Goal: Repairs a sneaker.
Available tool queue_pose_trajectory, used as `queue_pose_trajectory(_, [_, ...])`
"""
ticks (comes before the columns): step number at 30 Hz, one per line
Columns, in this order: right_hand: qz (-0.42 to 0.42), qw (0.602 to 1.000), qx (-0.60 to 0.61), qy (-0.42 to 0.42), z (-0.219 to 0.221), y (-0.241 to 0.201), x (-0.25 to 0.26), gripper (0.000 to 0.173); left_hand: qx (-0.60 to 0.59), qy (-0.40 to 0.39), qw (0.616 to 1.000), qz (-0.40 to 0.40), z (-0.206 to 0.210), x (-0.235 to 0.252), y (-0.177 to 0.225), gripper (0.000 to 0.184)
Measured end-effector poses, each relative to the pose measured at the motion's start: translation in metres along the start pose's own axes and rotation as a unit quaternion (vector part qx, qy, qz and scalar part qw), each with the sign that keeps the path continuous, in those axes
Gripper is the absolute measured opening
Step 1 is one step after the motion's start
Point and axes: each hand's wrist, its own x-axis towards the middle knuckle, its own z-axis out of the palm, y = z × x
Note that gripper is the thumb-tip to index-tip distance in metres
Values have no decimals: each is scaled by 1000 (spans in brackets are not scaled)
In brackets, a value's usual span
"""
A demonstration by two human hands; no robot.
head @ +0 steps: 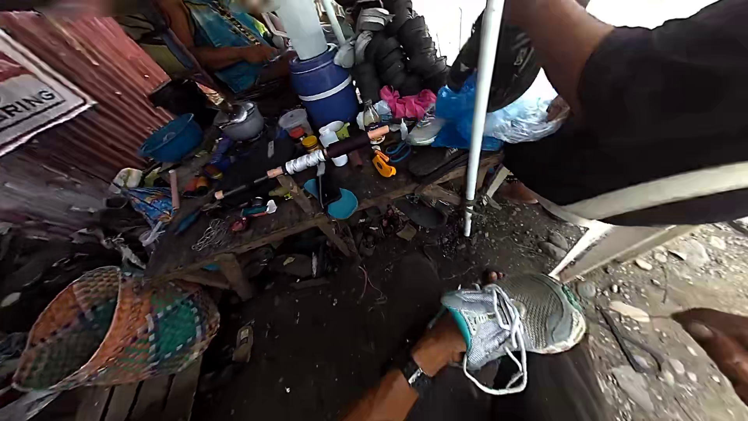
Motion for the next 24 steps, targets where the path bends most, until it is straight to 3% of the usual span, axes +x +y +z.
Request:
queue_pose_trajectory(2, [20,982,184,41,28,0,-10,31,168,0,985,29,-20,-12,-24,26])
queue_pose_trajectory(3, [28,961,271,42,39,0,-10,29,198,2,978,72,-29,-12,-42,27])
queue_pose_trajectory(6, [78,901,426,26,65,-3,-21,31,125,-20,978,164,-50,-12,-80,21])
queue_pose_trajectory(9, [99,865,491,40,83,-2,-34,26,94,-67,952,283,-64,-5,-106,24])
queue_pose_trajectory(12, [120,845,517,74,88,2,-48,24,66,-56,976,202,-48,-14,-78,23])
queue_pose_trajectory(14, [129,831,530,108,90,5,-52,22,103,-41,976,186,-49,-14,-80,31])
queue_pose_trajectory(16, [140,833,519,133,90,6,-51,20,171,-46,959,223,-57,-13,-93,38])
queue_pose_trajectory(19, [139,863,462,153,92,4,-44,27,213,-52,942,254,-53,-10,-82,33])
queue_pose_trajectory(21, [127,895,395,165,93,3,-39,27,187,-52,949,249,-45,-9,-70,31])
queue_pose_trajectory(23, [97,921,340,165,96,6,-31,25,102,-42,978,179,-34,-11,-52,26])
queue_pose_trajectory(24, [80,935,310,155,97,8,-26,25,66,-48,978,193,-39,-9,-63,27])
